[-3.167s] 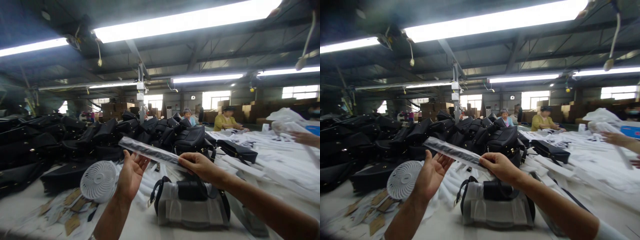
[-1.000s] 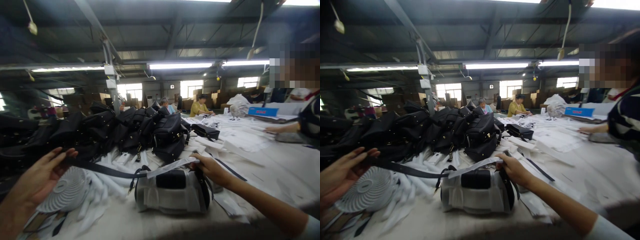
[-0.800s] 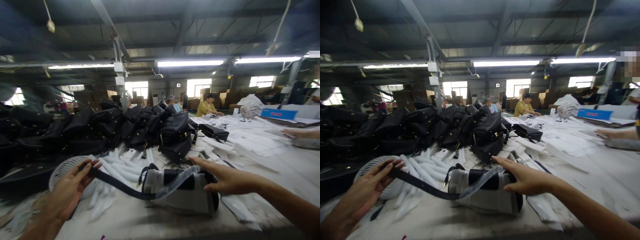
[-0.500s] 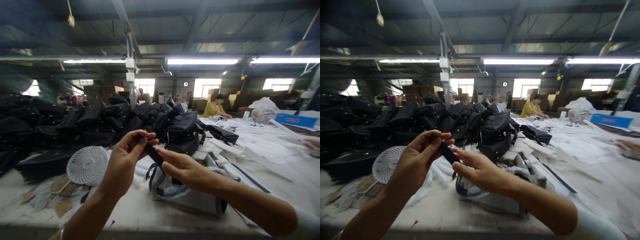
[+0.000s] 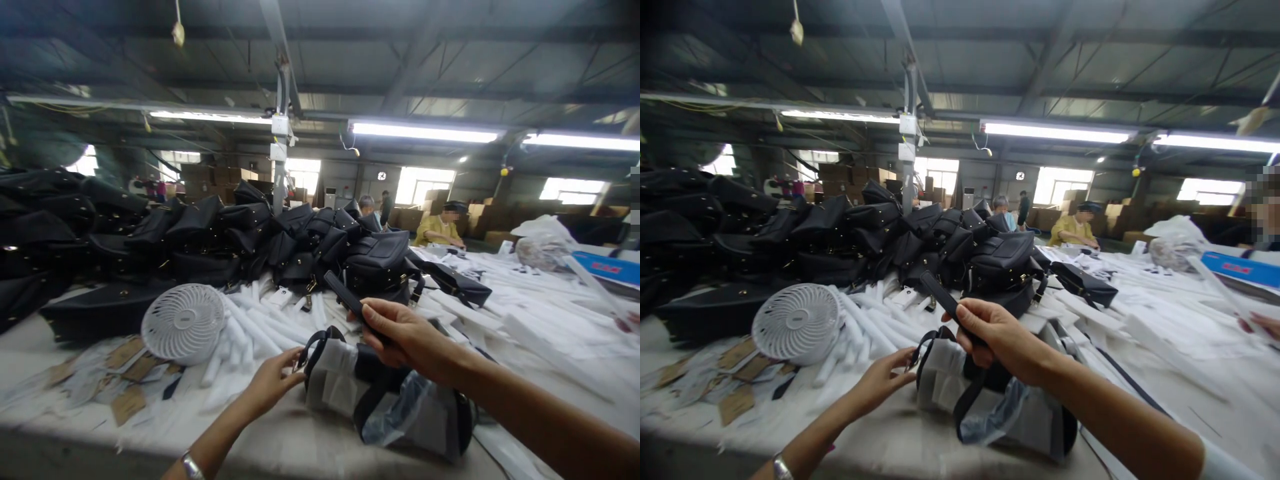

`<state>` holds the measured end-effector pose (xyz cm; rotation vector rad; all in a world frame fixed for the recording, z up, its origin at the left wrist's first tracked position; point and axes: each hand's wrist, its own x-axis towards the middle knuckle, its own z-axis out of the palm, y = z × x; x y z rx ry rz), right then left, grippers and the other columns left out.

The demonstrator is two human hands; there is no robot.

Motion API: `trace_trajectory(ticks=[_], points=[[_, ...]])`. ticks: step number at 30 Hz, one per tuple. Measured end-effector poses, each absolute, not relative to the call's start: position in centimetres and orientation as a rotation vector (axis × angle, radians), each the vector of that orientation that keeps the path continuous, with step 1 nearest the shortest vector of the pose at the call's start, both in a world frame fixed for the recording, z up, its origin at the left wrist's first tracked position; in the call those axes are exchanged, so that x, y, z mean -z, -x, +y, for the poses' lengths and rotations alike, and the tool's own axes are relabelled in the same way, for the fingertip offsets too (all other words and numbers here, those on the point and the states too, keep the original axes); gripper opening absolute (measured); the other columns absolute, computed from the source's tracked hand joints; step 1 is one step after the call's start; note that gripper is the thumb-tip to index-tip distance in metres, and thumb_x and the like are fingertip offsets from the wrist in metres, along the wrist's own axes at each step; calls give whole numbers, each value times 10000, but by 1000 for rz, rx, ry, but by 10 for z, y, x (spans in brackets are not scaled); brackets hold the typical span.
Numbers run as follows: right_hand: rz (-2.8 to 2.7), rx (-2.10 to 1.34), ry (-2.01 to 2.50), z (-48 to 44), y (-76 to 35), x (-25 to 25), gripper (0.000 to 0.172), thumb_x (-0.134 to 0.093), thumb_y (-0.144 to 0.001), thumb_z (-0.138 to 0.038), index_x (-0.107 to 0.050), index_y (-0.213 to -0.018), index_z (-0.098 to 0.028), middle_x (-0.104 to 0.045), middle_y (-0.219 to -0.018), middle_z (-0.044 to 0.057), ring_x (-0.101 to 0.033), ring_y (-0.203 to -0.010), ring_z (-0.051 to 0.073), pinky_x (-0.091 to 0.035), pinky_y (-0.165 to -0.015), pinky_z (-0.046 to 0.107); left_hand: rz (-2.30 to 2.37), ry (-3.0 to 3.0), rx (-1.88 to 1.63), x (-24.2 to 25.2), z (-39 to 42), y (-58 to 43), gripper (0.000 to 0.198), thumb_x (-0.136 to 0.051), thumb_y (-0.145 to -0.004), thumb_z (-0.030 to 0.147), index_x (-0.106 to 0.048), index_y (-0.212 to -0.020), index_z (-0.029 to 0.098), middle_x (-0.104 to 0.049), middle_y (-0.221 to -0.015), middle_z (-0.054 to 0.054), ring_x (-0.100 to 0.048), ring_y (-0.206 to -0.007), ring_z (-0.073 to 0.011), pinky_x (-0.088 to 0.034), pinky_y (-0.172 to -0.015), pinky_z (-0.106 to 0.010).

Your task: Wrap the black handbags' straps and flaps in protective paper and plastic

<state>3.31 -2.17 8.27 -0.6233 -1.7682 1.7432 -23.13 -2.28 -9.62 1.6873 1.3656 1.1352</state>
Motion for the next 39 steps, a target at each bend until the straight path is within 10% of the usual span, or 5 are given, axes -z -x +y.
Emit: trace_trajectory(ticks=[5,26,39], points=[[-1929,-1644,747,-12,-33,-67,385,-566,-911,-544,-601,-979,-167,-572,-664,-41,-364,-382,16,-268,-373,146,1362,-1581,-1227,95,-28,238,295,-703,-735,315,-744,-1000,191,-766,-913,-57,-689,-771,-230,-538,-625,-294],[-2095,-1530,773,-3,0,-38,482,-588,-856,-602,-554,-680,-154,-427,-567,-61,-323,-467,53,-233,-432,190,986,-1403,-1727,-2,-47,209,331,-836,-682,304,-739,-986,212,-753,-1019,-50,-684,-1001,-237,-529,-921,-327],[-2138,-473,784,-10,23,-75,363,-691,-828,-392,-679,-1170,-273,-612,-902,20,-583,-797,171,-446,-751,290,1201,-1682,-1739,-30,-34,171,311,-753,-738,258,-705,-1044,228,-720,-972,-37,-667,-847,-232,-520,-807,-358]])
